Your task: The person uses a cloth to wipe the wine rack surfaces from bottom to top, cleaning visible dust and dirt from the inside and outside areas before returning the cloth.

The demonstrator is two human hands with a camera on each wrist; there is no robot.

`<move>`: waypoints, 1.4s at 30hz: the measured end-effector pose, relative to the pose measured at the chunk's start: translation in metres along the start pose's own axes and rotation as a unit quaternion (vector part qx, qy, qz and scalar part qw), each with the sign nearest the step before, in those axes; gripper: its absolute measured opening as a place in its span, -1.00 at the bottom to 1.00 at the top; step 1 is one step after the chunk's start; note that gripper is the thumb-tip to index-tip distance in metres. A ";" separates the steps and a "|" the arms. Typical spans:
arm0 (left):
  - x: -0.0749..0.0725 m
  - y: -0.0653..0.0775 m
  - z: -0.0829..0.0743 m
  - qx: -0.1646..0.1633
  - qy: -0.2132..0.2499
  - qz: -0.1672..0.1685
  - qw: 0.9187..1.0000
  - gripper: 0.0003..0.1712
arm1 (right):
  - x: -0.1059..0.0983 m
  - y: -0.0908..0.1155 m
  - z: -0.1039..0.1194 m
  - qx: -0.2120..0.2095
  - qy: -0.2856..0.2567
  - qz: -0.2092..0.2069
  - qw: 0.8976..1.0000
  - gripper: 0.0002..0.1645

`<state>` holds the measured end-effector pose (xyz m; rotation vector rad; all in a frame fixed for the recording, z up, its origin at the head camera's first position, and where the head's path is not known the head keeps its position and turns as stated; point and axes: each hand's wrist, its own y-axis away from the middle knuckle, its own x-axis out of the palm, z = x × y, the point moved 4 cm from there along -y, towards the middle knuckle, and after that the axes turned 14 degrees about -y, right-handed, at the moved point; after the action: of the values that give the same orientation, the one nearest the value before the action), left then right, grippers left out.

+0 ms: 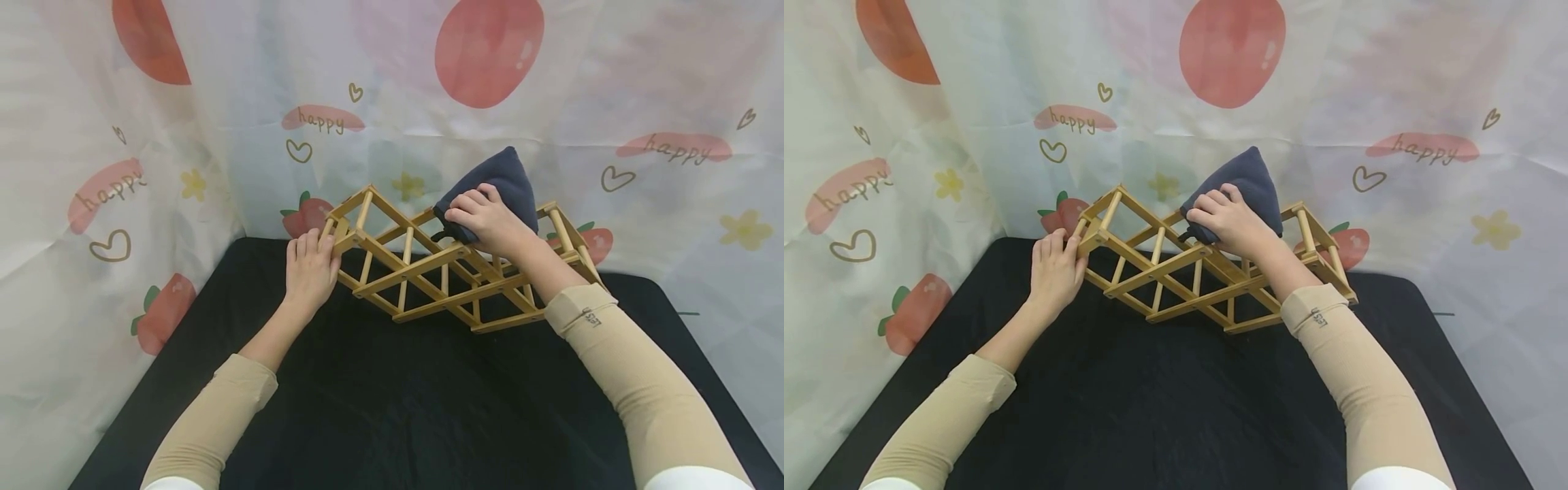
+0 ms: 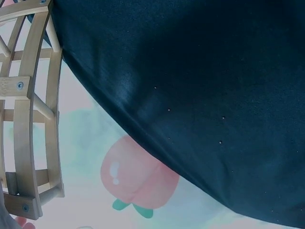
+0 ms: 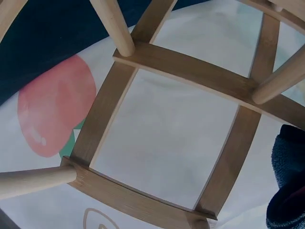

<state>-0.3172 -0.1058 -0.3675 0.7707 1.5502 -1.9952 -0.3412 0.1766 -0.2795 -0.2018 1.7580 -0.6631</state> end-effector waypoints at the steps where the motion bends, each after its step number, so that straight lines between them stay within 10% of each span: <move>1: 0.000 0.000 0.000 0.000 0.000 0.000 1.000 -0.79 | 0.001 0.000 0.000 -0.006 0.003 -0.010 1.000 -0.34; 22: 0.000 0.000 0.000 -0.005 -0.001 -0.008 1.000 -0.80 | 0.001 -0.001 -0.026 0.068 0.021 -0.123 0.990 -0.56; 42: -0.002 0.000 -0.002 -0.007 0.006 -0.015 1.000 -0.81 | -0.015 0.003 0.019 -0.002 -0.055 -0.111 0.992 -0.32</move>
<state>-0.3158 -0.1042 -0.3668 0.7602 1.5911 -2.0018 -0.3179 0.1801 -0.2712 -0.4338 1.6437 -0.7945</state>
